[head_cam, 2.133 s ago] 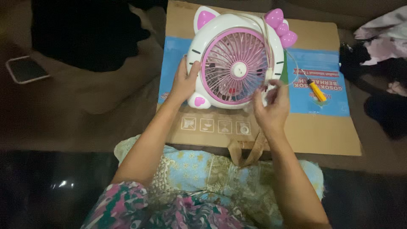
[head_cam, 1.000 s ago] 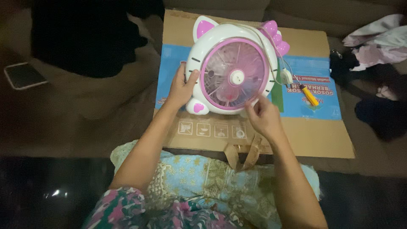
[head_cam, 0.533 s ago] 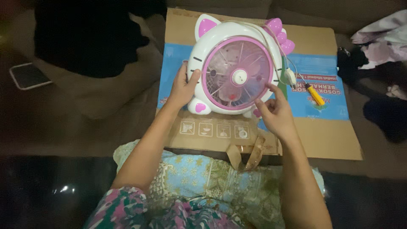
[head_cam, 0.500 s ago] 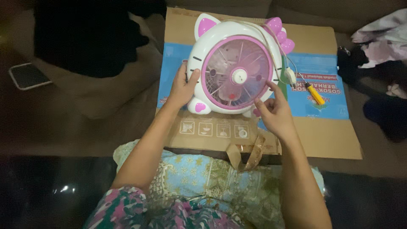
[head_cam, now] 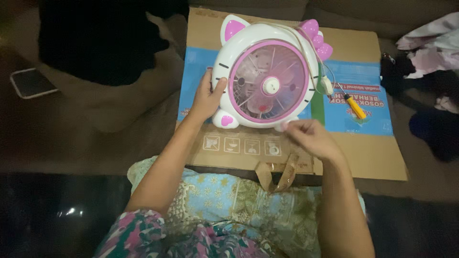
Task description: The person assembles a small white and pink cat-shaped electric fan by securing its base and front grille with a screwdriver. They tighten multiple screws on the fan's base and front, then reattach the front grille and adjust the fan's orientation.
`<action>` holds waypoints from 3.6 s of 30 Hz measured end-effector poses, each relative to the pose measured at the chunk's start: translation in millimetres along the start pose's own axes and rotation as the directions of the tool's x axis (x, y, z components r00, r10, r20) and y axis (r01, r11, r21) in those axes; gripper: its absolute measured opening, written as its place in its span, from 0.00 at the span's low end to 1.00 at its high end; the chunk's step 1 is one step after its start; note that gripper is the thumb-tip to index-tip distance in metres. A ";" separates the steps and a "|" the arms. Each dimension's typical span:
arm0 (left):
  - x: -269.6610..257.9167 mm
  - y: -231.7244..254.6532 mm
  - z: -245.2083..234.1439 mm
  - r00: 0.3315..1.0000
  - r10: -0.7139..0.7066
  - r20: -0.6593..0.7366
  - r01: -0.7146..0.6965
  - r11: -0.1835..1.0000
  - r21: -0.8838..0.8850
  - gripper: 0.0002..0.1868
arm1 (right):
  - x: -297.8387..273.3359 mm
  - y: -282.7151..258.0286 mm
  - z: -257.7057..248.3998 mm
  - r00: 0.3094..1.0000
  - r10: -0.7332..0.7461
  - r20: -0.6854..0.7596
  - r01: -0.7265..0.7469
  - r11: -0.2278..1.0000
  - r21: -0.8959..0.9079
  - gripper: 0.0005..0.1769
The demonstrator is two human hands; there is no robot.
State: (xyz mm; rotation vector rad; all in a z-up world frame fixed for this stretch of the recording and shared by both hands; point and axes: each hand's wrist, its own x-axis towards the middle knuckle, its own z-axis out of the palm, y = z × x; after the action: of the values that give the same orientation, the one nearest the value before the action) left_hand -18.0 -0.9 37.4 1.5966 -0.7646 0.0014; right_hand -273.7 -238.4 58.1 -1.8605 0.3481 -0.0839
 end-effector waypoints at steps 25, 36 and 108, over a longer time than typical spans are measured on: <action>11.3 30.0 -12.7 0.998 -0.040 0.038 0.046 0.984 -0.174 0.18 | 36.0 -13.9 -8.5 0.917 -0.247 -0.313 0.393 0.689 0.609 0.28; 15.0 42.8 -14.0 0.991 0.080 0.110 -0.049 0.966 -0.255 0.24 | 16.3 -15.4 -19.6 0.904 -0.248 -0.349 0.418 0.691 0.590 0.25; -11.2 -79.9 34.6 0.955 -0.296 0.027 0.282 0.930 0.235 0.22 | 70.1 -164.1 -47.6 0.783 -0.622 -0.002 0.400 0.507 -0.764 0.25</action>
State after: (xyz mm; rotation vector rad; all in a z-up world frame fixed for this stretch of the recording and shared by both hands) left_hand -3.9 -28.4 -44.8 1.9262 -0.5848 -0.1807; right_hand -185.9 -256.9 219.6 -2.7391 -0.0403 -0.7371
